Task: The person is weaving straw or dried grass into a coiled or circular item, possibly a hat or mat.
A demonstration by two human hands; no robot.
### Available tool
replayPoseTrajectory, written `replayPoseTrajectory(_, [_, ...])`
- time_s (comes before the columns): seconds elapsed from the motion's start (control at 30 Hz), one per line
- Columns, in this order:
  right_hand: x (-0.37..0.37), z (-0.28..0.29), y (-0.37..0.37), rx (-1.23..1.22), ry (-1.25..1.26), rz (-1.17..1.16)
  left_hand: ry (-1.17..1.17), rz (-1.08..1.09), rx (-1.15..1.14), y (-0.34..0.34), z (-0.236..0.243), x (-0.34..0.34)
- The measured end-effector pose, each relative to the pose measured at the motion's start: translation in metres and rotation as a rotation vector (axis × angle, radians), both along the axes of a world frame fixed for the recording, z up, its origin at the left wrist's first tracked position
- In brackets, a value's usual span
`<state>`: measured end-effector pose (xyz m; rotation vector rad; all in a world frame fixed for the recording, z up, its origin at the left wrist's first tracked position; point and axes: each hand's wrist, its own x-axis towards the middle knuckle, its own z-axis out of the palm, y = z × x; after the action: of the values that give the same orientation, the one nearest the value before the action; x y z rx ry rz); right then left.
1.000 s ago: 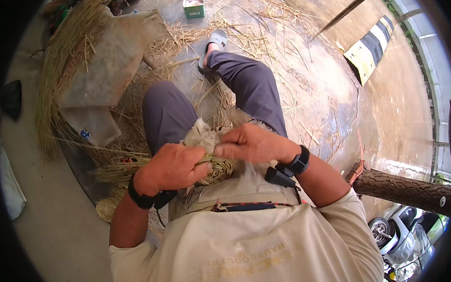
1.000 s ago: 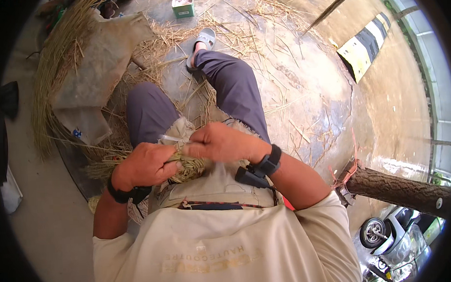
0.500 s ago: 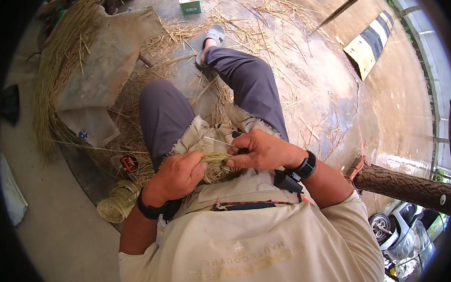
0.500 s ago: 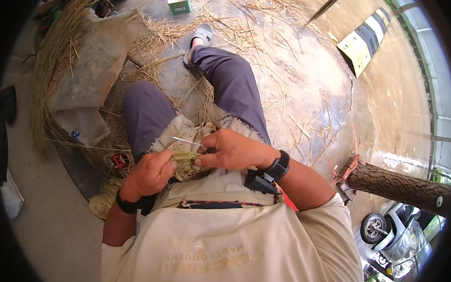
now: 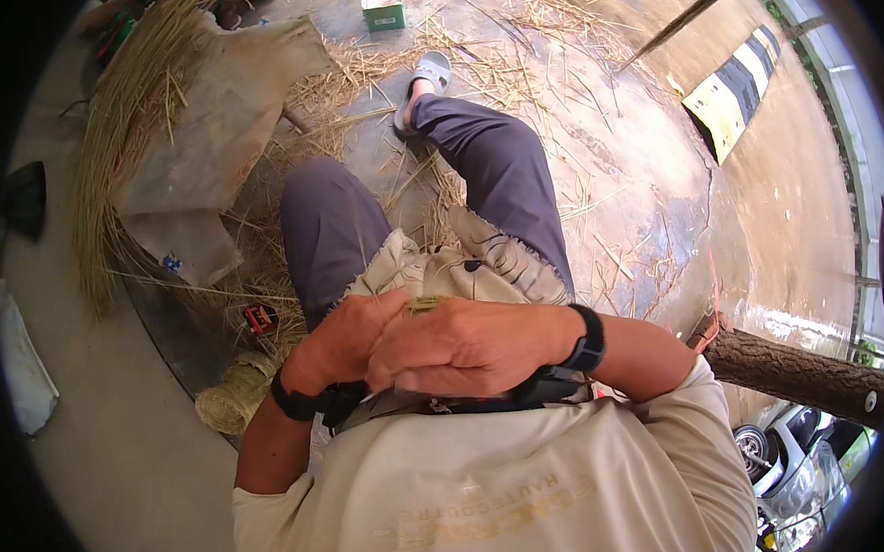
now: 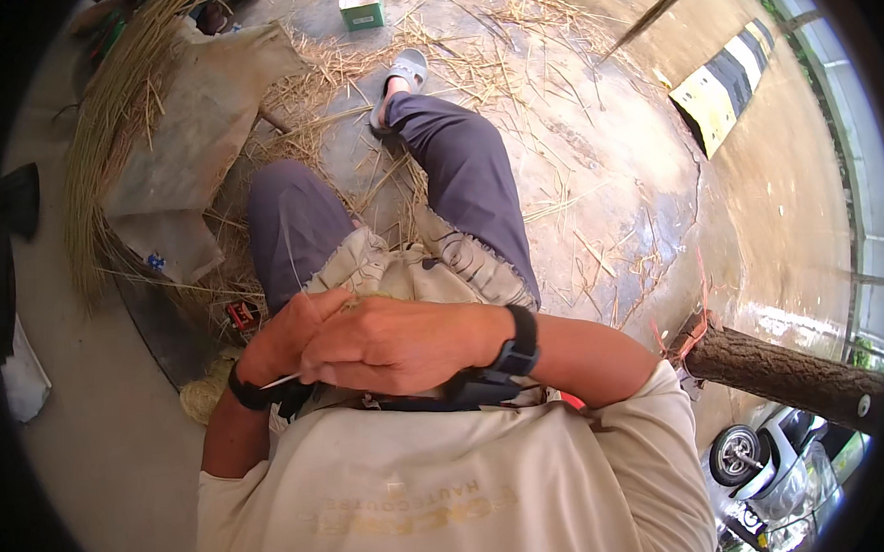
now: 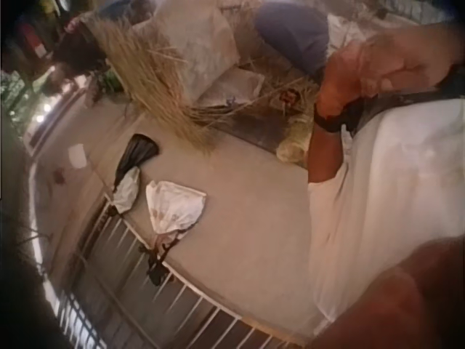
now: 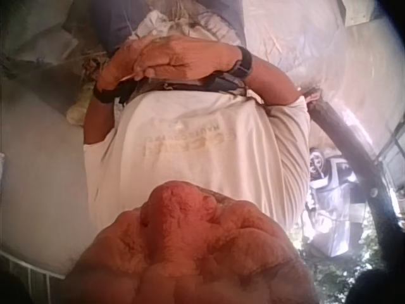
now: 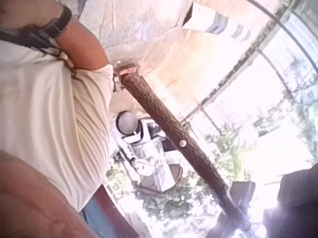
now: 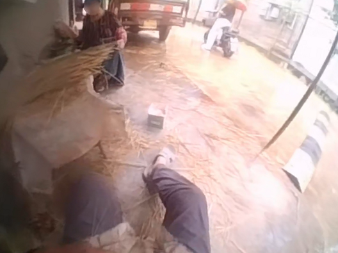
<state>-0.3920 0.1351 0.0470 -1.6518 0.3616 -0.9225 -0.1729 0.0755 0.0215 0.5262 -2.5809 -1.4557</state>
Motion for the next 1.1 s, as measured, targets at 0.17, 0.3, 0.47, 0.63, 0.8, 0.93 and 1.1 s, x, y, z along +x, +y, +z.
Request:
replayPoseTrajectory(0.17, [-0.006, -0.024, 0.014, 0.144, 0.081, 0.175, -0.019, 0.244, 0.406, 0.0, -0.012, 0.006])
replayPoseTrajectory(0.3, [-0.008, -0.023, 0.01, 0.087, 0.121, 0.196, -0.107, 0.199, 0.386, -0.003, -0.017, 0.003])
replayPoseTrajectory(0.47, [-0.06, 0.001, 0.007, -0.052, 0.258, -0.173, 0.015, 0.454, 0.391, 0.005, -0.024, 0.009])
replayPoseTrajectory(0.63, [-0.157, 0.016, 0.038, 0.536, 0.484, -0.933, -0.022, 0.638, 0.146, -0.016, -0.023, 0.028])
replayPoseTrajectory(0.8, [-0.194, 0.018, 0.072, 0.553, 0.347, -1.187, -0.107, 0.723, -0.062, -0.027, -0.011, 0.035])
replayPoseTrajectory(0.93, [-0.175, 0.02, 0.074, 0.665, 0.314, -1.098, -0.126, 0.737, -0.207, -0.027, -0.005, 0.034])
replayPoseTrajectory(1.1, [-0.235, 0.02, 0.106, 0.623, 0.459, -1.362, -0.127, 0.881, -0.301, -0.042, -0.006, 0.066])
